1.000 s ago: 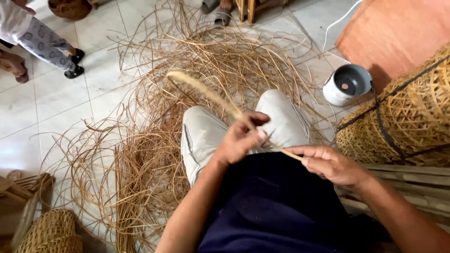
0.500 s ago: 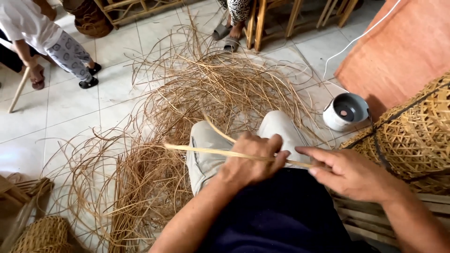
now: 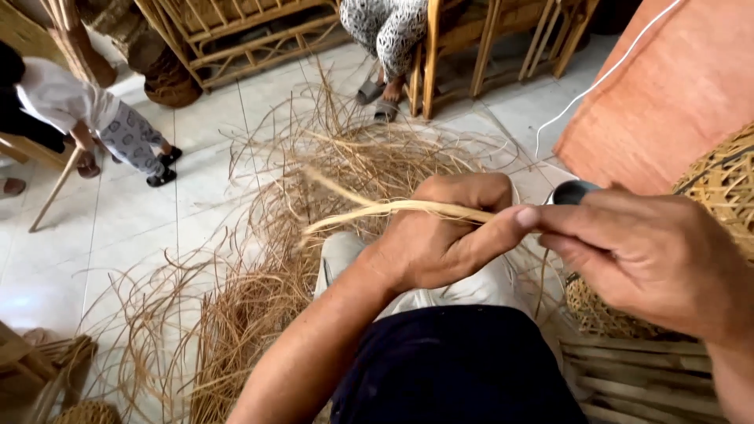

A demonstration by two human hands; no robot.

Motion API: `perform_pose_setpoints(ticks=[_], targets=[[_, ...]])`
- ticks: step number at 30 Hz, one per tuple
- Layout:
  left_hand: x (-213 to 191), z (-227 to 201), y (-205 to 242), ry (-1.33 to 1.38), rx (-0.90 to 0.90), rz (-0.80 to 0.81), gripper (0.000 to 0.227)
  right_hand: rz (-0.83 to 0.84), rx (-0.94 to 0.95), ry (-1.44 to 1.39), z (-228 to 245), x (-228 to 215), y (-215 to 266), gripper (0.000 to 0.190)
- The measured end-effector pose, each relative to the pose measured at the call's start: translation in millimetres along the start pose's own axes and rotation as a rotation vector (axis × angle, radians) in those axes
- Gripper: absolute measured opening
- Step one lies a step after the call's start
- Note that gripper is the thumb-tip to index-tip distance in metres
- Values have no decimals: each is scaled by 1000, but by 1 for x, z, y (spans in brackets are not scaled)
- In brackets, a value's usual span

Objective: Splitting long rattan strips into thinner strands by hand and using a small knife for weaving preparation.

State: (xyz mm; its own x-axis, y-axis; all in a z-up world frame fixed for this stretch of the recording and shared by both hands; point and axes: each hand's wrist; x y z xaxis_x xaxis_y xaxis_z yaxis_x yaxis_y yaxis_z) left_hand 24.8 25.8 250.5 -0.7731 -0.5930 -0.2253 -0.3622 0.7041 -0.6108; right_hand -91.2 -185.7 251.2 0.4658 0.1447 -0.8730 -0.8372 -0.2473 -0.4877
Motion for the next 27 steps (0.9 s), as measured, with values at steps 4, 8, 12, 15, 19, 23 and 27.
perform_pose_setpoints(ticks=[4,8,12,15,19,23,27], targets=[[-6,-15,-17,79,-35,218,50,-59,53,-29,-1,-30,-7,26],[-8,-8,-11,113,-309,313,55,126,-7,-76,-23,-28,0,46],[-13,-1,10,171,-325,312,46,197,6,-167,-27,-18,8,39],[-18,-16,8,115,-249,302,37,190,-42,-214,-28,-13,10,42],[-54,-32,3,67,-175,276,37,99,-50,-325,-45,-15,16,36],[-85,-49,17,-37,-250,231,47,91,121,-324,-52,-16,34,39],[-91,-50,31,-35,-257,235,45,97,77,-383,-53,-3,31,36]])
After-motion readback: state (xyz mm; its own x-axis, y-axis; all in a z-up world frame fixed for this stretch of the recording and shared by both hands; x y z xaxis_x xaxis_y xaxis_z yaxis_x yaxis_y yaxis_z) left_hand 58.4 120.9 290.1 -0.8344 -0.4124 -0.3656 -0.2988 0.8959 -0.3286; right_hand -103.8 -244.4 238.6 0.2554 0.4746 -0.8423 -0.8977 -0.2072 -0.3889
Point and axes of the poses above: each hand's wrist, its own y-axis away from the middle knuckle, its own x-axis out of the palm, z = x × y, and after that the axes turned 13 degrees about y, right-handed
